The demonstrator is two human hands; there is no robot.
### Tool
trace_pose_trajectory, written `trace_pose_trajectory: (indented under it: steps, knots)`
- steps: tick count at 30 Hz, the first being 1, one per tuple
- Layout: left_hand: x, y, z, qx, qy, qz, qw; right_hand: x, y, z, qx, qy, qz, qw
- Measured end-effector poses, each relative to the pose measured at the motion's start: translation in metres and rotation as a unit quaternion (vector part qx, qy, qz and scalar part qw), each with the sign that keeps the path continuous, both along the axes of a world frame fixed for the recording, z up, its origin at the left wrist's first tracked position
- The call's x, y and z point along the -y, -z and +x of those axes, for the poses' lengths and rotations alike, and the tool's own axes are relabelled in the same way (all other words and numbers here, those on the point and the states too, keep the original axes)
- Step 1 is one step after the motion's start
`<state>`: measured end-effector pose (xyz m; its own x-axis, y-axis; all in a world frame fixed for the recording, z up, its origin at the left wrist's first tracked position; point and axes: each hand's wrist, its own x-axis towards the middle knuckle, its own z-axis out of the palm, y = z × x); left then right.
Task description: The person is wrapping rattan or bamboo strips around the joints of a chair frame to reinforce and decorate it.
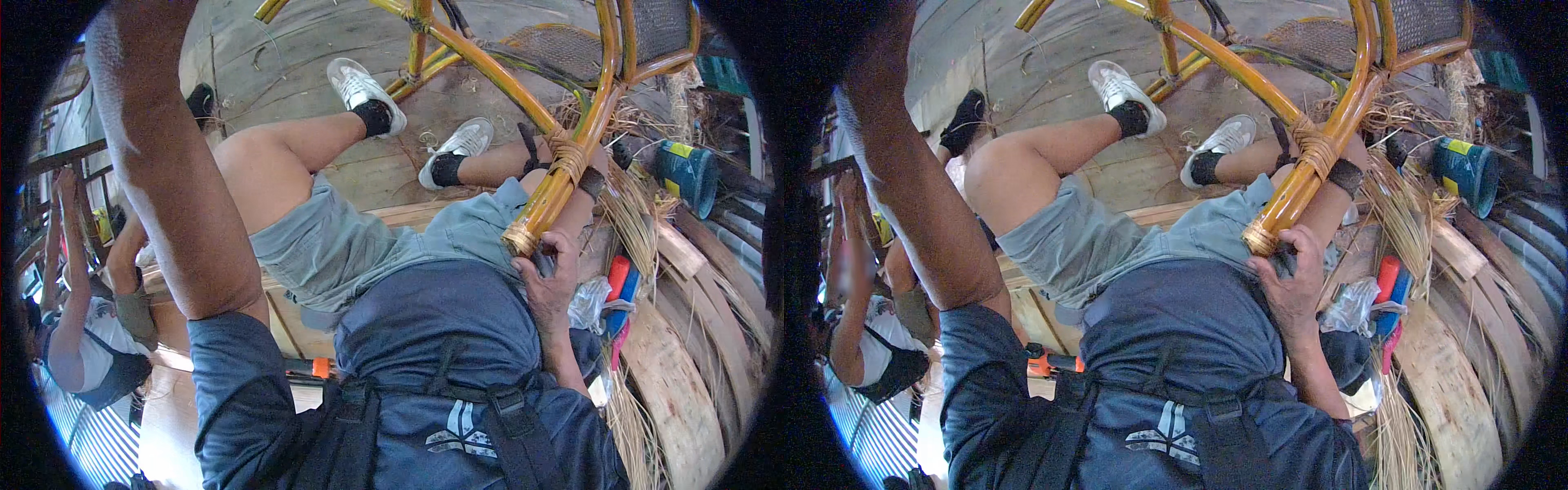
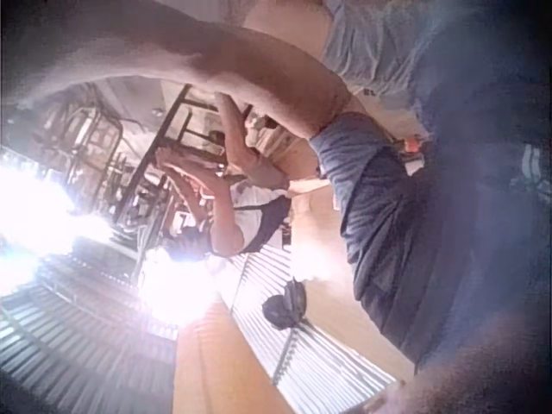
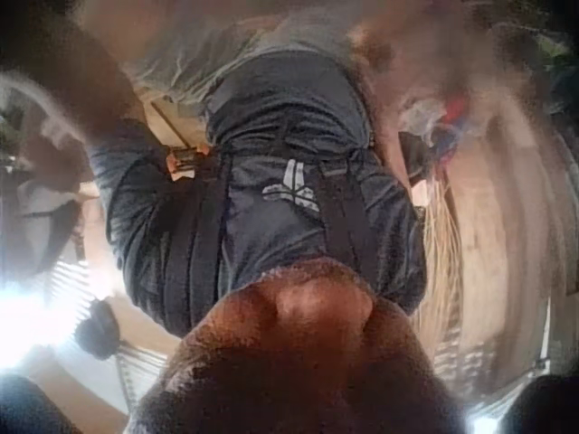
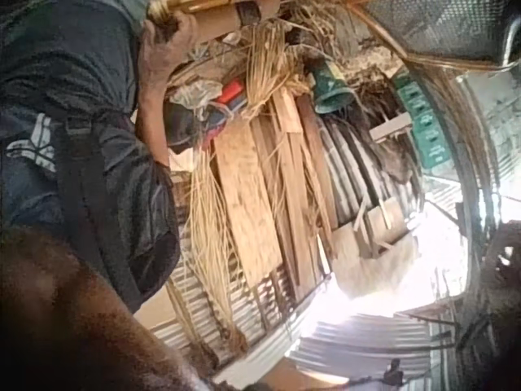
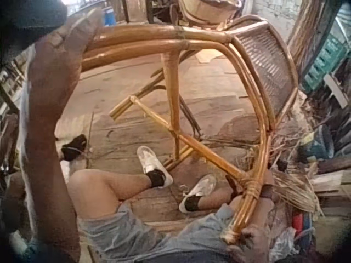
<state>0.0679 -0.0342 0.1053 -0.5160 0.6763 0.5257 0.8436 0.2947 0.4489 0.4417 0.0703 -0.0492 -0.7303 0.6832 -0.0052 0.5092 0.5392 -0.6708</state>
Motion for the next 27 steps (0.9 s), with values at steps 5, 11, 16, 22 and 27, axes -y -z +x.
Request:
trace_pose_trajectory:
  steps: [5, 11, 16, 22, 27]
  knots:
    - [0.026, 0.033, 0.012, 0.027, -0.003, -0.024, 0.999, 0.002, -0.006, -0.008, 0.006, -0.033, 0.029, 0.999]
    - [0.03, 0.044, 0.014, 0.046, -0.002, -0.019, 0.999, 0.007, -0.01, -0.01, 0.034, -0.014, 0.033, 0.999]
    - [0.033, 0.051, 0.013, 0.058, 0.001, -0.014, 0.998, 0.01, -0.006, -0.007, 0.039, 0.026, -0.01, 0.999]
    - [0.032, 0.052, 0.011, 0.062, 0.0, 0.0, 0.998, -0.008, -0.023, -0.018, 0.097, -0.078, 0.074, 0.989]
    - [0.027, 0.051, 0.011, 0.056, -0.001, 0.011, 0.998, -0.05, -0.031, -0.048, 0.181, -0.228, 0.19, 0.938]
